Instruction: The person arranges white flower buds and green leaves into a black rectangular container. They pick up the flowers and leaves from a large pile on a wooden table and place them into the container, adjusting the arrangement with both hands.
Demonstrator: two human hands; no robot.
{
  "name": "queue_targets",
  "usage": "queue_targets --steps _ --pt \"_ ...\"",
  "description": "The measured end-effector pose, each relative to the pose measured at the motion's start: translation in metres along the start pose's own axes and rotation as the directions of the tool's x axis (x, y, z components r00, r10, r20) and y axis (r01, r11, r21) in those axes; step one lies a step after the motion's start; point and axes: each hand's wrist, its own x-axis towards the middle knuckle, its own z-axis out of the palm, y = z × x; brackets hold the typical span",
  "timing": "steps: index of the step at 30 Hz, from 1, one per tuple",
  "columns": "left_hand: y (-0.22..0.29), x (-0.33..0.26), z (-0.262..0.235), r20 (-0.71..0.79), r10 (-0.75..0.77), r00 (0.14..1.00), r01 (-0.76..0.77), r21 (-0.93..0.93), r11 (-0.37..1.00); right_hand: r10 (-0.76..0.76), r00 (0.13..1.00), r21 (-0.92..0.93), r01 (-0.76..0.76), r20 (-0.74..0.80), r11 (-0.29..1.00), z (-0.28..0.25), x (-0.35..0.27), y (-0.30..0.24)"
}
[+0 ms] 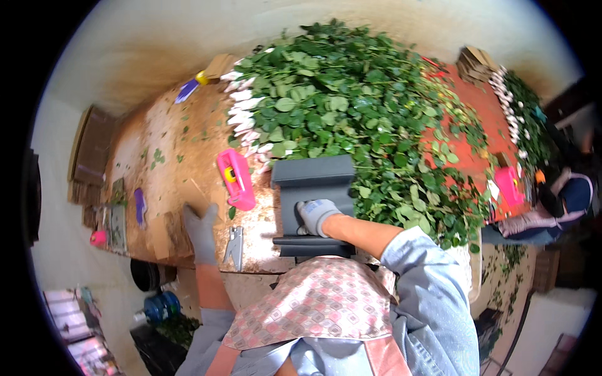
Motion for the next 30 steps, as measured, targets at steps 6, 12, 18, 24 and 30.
queue_targets --steps 6,12,18,24,30 --pt "-0.043 -0.036 0.097 0.661 -0.138 0.737 0.279 -0.113 0.954 0.026 0.999 0.093 -0.022 -0.040 0.995 0.009 0.001 0.004" --pt "-0.042 -0.022 0.130 0.653 -0.256 0.713 -0.006 0.371 0.929 0.040 0.985 0.423 -0.109 0.168 0.900 0.002 0.000 0.031" --pt "-0.008 -0.023 0.137 0.596 -0.207 0.776 -0.410 0.725 0.554 0.269 0.963 0.451 -0.228 -0.027 0.863 0.010 0.001 0.024" --pt "0.001 -0.039 0.110 0.822 -0.043 0.568 -0.524 0.401 0.751 0.315 0.949 0.420 -0.275 -0.026 0.865 0.014 0.001 0.023" --pt "0.032 -0.072 0.109 0.940 -0.104 0.326 -0.734 0.321 0.599 0.336 0.937 0.408 -0.274 -0.089 0.871 0.018 0.002 0.023"
